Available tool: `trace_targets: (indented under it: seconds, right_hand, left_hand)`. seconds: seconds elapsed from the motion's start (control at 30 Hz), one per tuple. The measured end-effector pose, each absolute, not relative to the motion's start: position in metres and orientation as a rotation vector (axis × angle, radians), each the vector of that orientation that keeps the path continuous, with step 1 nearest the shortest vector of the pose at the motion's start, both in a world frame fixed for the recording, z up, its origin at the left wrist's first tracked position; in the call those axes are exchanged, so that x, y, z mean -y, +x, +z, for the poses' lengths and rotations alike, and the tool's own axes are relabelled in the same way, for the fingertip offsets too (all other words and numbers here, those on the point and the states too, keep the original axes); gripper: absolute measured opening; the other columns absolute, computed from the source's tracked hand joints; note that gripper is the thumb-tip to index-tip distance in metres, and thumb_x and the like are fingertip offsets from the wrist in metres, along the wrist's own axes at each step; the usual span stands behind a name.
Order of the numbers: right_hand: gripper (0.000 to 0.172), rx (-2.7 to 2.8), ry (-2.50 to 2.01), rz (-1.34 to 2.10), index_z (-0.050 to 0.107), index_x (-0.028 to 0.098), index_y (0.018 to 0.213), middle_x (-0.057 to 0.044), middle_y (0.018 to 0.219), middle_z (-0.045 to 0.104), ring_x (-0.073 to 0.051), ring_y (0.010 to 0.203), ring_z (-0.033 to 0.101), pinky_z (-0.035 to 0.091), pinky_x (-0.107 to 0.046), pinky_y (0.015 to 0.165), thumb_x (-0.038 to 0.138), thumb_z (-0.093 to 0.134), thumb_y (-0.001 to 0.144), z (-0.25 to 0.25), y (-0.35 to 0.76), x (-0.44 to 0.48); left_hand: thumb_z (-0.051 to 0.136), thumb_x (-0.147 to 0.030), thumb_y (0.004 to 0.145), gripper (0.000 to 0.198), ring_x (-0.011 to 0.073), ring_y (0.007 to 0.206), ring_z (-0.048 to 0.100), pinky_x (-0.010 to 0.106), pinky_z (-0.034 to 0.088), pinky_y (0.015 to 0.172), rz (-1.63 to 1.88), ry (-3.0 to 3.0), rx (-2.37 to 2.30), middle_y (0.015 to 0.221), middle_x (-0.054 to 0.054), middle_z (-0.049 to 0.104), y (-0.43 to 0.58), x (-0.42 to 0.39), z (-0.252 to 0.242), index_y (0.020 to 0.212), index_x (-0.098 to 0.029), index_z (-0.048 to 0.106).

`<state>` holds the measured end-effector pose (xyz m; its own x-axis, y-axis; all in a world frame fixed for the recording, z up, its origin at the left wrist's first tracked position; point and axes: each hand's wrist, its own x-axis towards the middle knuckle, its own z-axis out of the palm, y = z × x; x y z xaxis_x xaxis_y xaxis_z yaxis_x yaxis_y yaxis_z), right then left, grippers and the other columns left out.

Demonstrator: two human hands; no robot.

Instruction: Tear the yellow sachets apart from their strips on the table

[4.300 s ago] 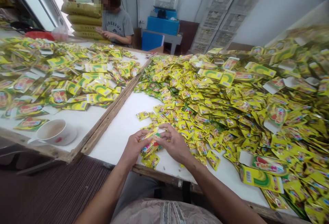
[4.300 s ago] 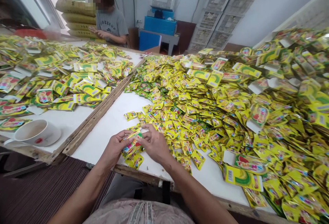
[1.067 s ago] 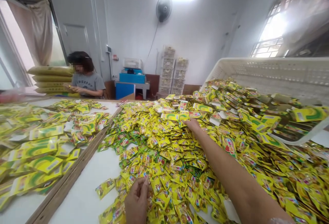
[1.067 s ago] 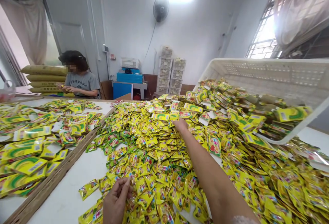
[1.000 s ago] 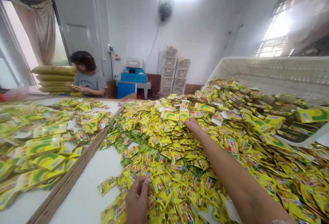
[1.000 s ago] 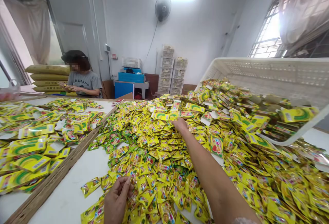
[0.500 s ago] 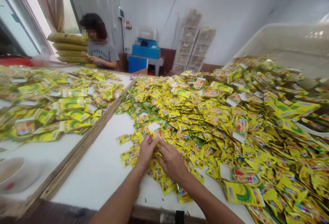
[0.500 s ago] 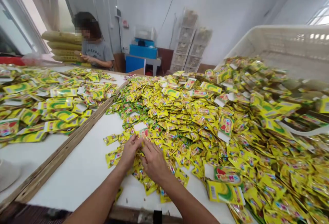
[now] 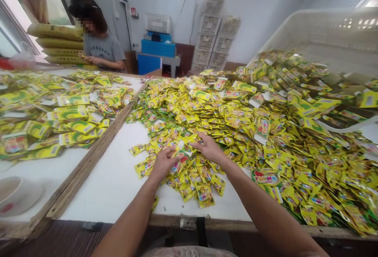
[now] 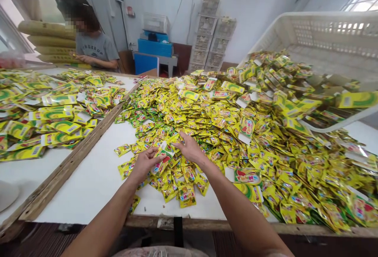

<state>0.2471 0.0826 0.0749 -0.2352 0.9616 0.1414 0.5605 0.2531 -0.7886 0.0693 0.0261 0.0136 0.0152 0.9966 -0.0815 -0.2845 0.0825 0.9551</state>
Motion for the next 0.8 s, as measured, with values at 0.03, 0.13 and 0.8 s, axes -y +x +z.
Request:
trace_targets:
  seconds: [0.03,0.13,0.8]
  right_hand:
    - [0.037,1.949,-1.404,0.808,0.064,0.019,0.097,-0.009,0.095,0.067,-0.028,0.092,0.058,0.043,-0.038,0.08,0.041,0.066,0.068,0.074,0.248,-0.085]
    - [0.031,2.114,-1.385,0.804,0.064,0.018,0.092,-0.006,0.088,0.067,-0.025,0.086,0.058,0.042,-0.035,0.077,0.042,0.062,0.072,0.075,0.25,-0.085]
    - [0.05,1.999,-1.374,0.853,0.029,0.021,0.055,0.005,0.055,0.026,-0.01,0.054,0.025,0.021,-0.024,0.051,0.059,0.056,0.071,0.071,0.249,-0.068]
  left_hand:
    - [0.081,-0.036,0.055,0.039,0.0174,0.071,0.063,0.025,0.047,0.065,1.259,0.923,-1.037,0.078,0.003,0.071,0.069,-0.026,0.012,0.085,-0.016,0.065]
    - [0.082,-0.034,0.052,0.04,0.017,0.066,0.062,0.026,0.046,0.063,1.213,0.941,-1.046,0.073,0.002,0.07,0.068,-0.027,0.009,0.084,-0.015,0.066]
    - [0.084,-0.031,0.05,0.051,0.0182,0.071,0.065,0.027,0.048,0.068,1.188,0.859,-1.087,0.075,0.002,0.07,0.067,-0.027,0.013,0.094,-0.014,0.066]
